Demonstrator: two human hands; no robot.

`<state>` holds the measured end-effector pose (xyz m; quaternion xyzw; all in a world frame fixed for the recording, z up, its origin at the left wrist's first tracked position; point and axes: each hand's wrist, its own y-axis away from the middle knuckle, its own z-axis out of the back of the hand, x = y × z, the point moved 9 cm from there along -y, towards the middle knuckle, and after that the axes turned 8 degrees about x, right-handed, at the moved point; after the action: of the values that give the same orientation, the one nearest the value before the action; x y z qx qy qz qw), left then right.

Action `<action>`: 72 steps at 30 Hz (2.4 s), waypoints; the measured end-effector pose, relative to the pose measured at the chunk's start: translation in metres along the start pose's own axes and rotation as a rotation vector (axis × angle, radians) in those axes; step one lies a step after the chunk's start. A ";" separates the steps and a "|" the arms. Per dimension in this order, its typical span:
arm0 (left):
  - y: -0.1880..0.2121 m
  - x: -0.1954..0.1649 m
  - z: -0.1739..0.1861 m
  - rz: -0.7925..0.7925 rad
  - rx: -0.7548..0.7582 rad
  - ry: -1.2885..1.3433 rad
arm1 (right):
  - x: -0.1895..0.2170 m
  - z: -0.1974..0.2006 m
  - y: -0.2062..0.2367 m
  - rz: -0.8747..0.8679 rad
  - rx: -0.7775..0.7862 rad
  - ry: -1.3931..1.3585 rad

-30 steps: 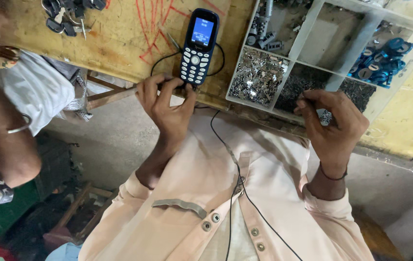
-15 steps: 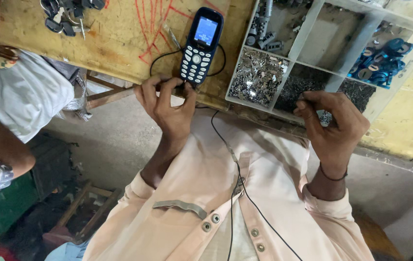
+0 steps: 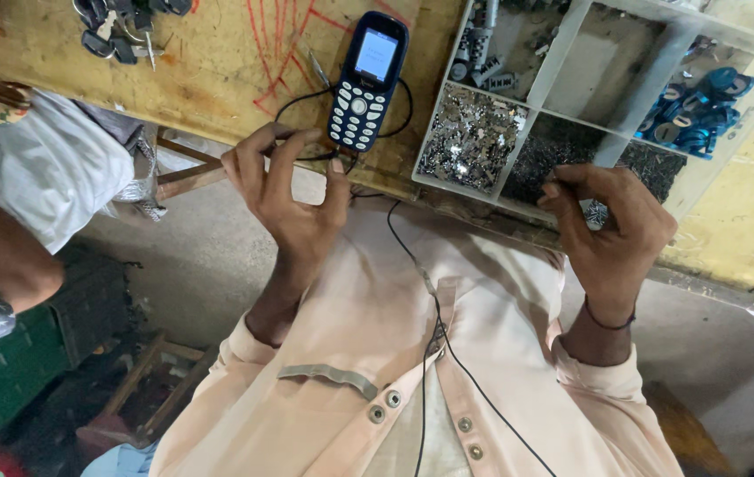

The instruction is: The person sits at a workbench and assembles small padlocks, picking lock bodies, shackle pieces and small pins from a compartment tray and fitting the parts together by hand, placing finished units aside. They briefly press buttons on a mobile phone on the bench before returning to assembly.

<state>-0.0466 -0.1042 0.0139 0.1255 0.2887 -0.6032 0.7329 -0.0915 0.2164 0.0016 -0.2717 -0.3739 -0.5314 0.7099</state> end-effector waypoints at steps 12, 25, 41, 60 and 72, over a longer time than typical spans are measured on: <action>-0.004 -0.002 -0.017 -0.002 0.110 -0.222 | -0.007 0.000 0.001 0.010 0.013 0.009; 0.002 0.003 -0.022 0.057 0.087 -0.185 | -0.010 0.001 -0.002 -0.004 0.027 -0.022; -0.015 -0.021 -0.036 -0.269 0.180 -0.313 | -0.010 0.003 -0.003 0.003 0.014 -0.011; -0.025 -0.036 -0.032 -0.290 0.270 -0.313 | -0.012 0.003 -0.004 0.005 0.009 0.000; -0.026 -0.052 -0.032 -0.294 0.260 -0.280 | -0.004 0.015 -0.011 -0.006 -0.022 0.008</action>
<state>-0.0858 -0.0516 0.0227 0.0906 0.1191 -0.7469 0.6478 -0.1061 0.2271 0.0073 -0.2762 -0.3659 -0.5387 0.7069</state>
